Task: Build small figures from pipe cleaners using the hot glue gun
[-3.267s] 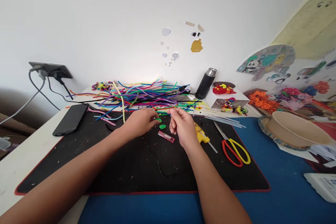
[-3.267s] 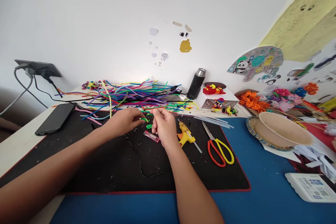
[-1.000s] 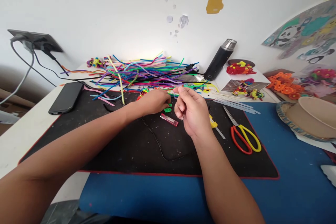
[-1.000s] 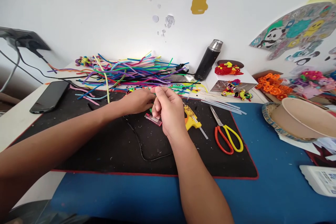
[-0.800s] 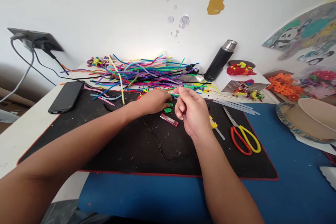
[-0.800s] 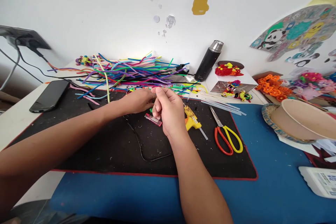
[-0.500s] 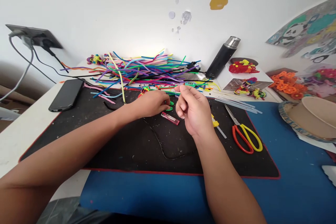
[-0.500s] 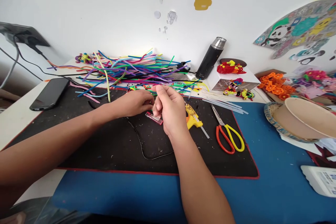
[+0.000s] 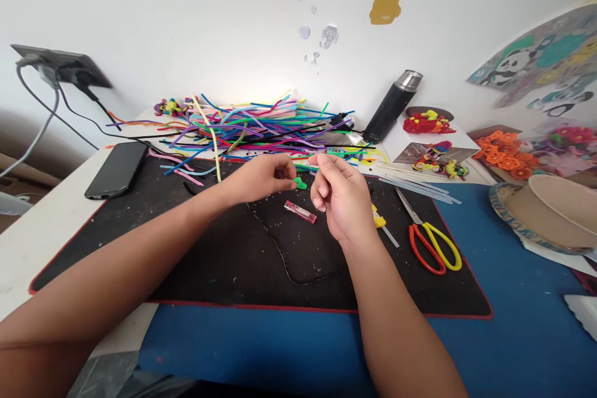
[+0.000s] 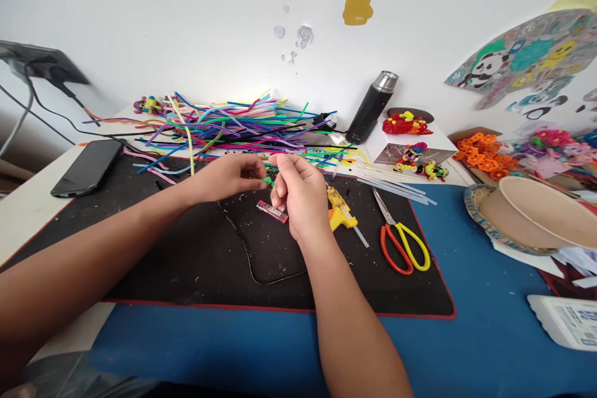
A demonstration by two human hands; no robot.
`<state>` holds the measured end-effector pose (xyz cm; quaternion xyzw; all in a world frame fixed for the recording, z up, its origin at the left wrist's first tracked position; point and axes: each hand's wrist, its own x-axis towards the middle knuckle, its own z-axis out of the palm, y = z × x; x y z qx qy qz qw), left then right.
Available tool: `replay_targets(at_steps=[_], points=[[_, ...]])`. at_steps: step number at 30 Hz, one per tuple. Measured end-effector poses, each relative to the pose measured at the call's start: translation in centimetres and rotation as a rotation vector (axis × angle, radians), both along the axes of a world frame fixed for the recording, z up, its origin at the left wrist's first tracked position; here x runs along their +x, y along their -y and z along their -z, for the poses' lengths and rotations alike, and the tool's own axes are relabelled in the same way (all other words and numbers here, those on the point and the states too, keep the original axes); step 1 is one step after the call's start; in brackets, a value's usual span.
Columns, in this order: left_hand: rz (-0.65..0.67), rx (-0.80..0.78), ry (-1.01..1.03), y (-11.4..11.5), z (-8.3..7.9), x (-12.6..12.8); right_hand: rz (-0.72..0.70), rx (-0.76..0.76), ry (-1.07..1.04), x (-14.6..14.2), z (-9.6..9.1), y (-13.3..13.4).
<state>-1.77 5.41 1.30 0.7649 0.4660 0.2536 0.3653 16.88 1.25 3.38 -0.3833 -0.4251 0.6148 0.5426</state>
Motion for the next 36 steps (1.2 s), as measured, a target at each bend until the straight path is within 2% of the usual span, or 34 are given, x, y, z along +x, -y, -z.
replay_targets(at_steps=[4,8,13,18,23,27,29,36], points=[[-0.105,-0.194,0.33,0.7,-1.9,-1.4,-0.008,0.008,-0.014,0.0,0.0,0.0],[-0.183,-0.272,0.458,2.2,-3.3,-1.9,-0.02,0.034,0.035,-0.2,0.4,0.1],[-0.158,-0.255,0.418,3.3,-4.2,-2.4,-0.106,0.05,0.167,-0.4,1.1,0.0],[-0.139,-0.185,0.305,3.5,-4.7,-2.3,-0.138,0.064,0.207,-0.5,1.4,0.0],[-0.127,-0.119,0.263,3.7,-4.4,-1.8,-0.194,0.088,0.264,-0.7,1.9,-0.1],[-0.101,-0.086,0.254,3.6,-4.1,-1.7,-0.185,0.088,0.265,-0.7,2.2,-0.1],[-0.076,-0.02,0.227,3.8,-4.0,-1.6,-0.169,0.086,0.237,-0.7,2.1,-0.1],[-0.045,0.45,-0.085,4.4,-3.3,-1.1,-0.141,0.07,0.165,-0.9,2.0,0.0]])
